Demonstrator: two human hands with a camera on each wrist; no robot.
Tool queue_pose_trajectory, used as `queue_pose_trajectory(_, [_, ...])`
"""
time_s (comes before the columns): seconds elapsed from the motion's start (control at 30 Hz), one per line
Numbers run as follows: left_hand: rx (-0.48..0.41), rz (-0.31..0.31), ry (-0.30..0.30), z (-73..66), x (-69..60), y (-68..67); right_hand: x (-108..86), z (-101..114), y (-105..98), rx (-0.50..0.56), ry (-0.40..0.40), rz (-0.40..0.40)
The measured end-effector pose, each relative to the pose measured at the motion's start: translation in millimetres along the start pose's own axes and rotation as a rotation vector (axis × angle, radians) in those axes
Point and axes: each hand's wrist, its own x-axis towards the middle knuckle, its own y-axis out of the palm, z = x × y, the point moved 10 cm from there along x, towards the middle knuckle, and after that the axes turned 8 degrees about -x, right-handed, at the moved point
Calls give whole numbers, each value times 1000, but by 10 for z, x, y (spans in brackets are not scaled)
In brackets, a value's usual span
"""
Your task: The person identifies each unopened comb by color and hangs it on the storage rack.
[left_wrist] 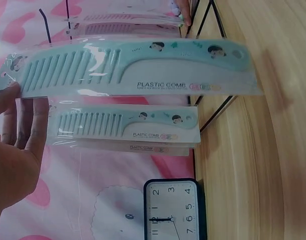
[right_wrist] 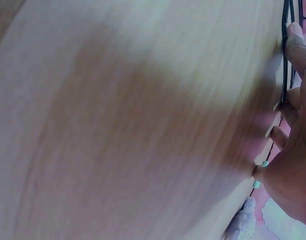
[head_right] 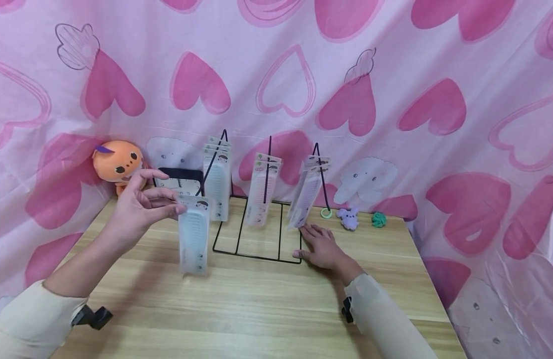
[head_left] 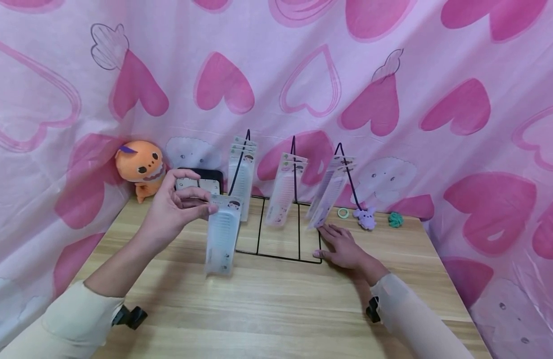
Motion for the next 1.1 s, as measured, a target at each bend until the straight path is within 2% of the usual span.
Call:
queue_pose_trajectory(0.13, [54,-25,-32,32,24,-19,-2,4,-4,5,4,2])
queue_pose_trajectory(0.23, [49,-32,-43,43,42,-12,-6,12,-11,1,0,-2])
queue_pose_trajectory(0.57, [-54,-8,-11,29,93,56,-8,16,-10,-5,-5,-12])
queue_pose_trajectory(0.83, [106,-40,6,47,120,40,-13,-1,-6,-3,-5,-22])
queue_pose_trajectory(1.1, [67,-46,27,85,210,31,7,1,0,-18,-5,-22])
